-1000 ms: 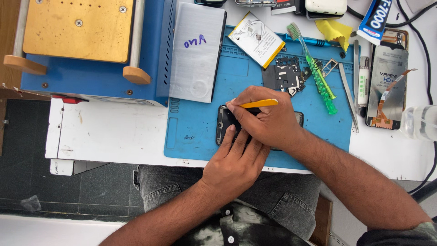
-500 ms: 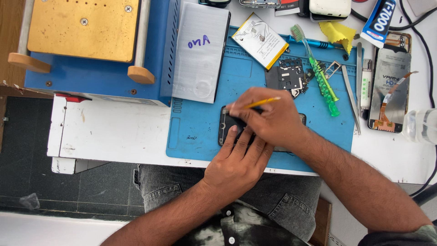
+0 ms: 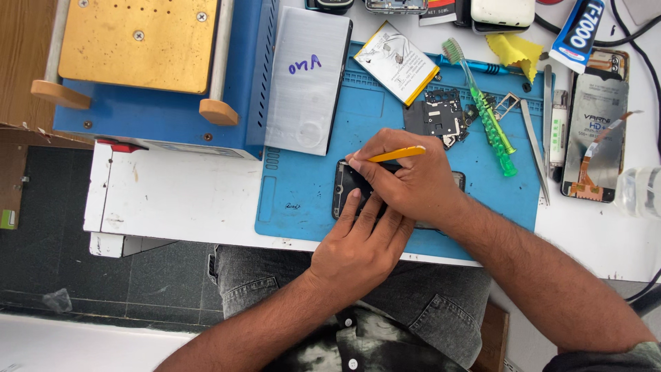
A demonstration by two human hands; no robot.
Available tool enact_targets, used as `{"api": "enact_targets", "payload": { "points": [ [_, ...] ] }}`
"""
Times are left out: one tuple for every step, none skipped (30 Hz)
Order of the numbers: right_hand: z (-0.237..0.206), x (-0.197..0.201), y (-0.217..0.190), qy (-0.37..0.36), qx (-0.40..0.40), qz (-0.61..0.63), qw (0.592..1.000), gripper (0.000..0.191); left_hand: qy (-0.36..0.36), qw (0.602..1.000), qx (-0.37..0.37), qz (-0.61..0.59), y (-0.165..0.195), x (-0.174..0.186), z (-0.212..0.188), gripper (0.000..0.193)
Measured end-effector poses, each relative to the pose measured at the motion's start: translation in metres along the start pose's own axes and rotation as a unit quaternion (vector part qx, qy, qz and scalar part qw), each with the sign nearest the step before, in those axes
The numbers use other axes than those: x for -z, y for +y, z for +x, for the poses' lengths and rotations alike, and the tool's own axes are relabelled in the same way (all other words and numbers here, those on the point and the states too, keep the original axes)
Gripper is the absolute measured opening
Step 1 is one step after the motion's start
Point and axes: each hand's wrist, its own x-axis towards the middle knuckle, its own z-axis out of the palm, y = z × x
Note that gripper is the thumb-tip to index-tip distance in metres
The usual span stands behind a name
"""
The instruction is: The person uses a yellow pry tool to scrape old adhesive and residue from a disassembled phone frame on a blue mat, then brushes the frame with a toothbrush and continues prying components from the phone's internals while holding it.
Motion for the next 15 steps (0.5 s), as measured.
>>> {"api": "enact_targets", "payload": {
  "points": [
    [0.0003, 0.0011, 0.0008, -0.012, 0.005, 0.006, 1.000, 0.010, 0.000, 1.000, 0.001, 0.003, 0.0000, 0.0004, 0.0000, 0.034],
    [0.0010, 0.0025, 0.0019, -0.023, 0.010, 0.012, 1.000, 0.010, 0.001, 1.000, 0.001, 0.007, 0.0001, 0.0009, 0.0001, 0.034],
    [0.0018, 0.0035, 0.0028, -0.034, 0.015, 0.018, 0.999, 0.009, 0.002, 1.000, 0.001, 0.011, -0.0001, 0.0011, 0.0005, 0.034],
    [0.0021, 0.0039, 0.0035, -0.042, 0.006, 0.024, 0.999, 0.010, 0.004, 1.000, 0.001, 0.011, -0.0002, 0.0011, 0.0010, 0.034],
    [0.0024, 0.0040, 0.0039, -0.050, -0.004, 0.031, 0.998, 0.010, 0.005, 1.000, 0.001, 0.011, -0.0003, 0.0014, 0.0011, 0.034],
    [0.0022, 0.0041, 0.0041, -0.058, -0.013, 0.037, 0.998, 0.010, 0.007, 1.000, 0.000, 0.011, -0.0004, 0.0017, 0.0011, 0.034],
    [0.0022, 0.0042, 0.0042, -0.058, -0.010, 0.041, 0.997, 0.010, 0.004, 1.000, -0.001, 0.012, -0.0009, 0.0017, 0.0012, 0.034],
    [0.0017, 0.0043, 0.0041, -0.059, -0.006, 0.046, 0.997, 0.010, 0.001, 1.000, -0.003, 0.013, -0.0008, 0.0019, 0.0010, 0.034],
    [0.0013, 0.0040, 0.0038, -0.060, -0.004, 0.051, 0.997, 0.010, -0.002, 1.000, -0.004, 0.013, -0.0007, 0.0020, 0.0005, 0.034],
    [0.0012, 0.0033, 0.0035, -0.052, 0.007, 0.047, 0.998, 0.009, -0.001, 1.000, -0.004, 0.014, -0.0008, 0.0016, 0.0005, 0.033],
    [0.0011, 0.0023, 0.0030, -0.045, 0.018, 0.043, 0.998, 0.009, 0.000, 1.000, -0.004, 0.015, -0.0008, 0.0011, 0.0007, 0.032],
    [0.0009, 0.0015, 0.0025, -0.037, 0.028, 0.039, 0.998, 0.008, 0.001, 1.000, -0.003, 0.015, -0.0004, 0.0008, 0.0006, 0.031],
    [0.0008, 0.0009, 0.0019, -0.024, 0.025, 0.019, 0.999, 0.008, 0.001, 1.000, -0.002, 0.016, -0.0003, 0.0007, 0.0003, 0.032],
    [0.0009, 0.0000, 0.0014, -0.012, 0.023, -0.001, 1.000, 0.008, 0.001, 1.000, -0.001, 0.018, -0.0006, 0.0006, 0.0001, 0.032],
    [0.0010, -0.0009, 0.0007, 0.003, 0.020, -0.022, 1.000, 0.008, 0.002, 1.000, -0.002, 0.020, -0.0007, 0.0007, -0.0001, 0.033]
  ]
}}
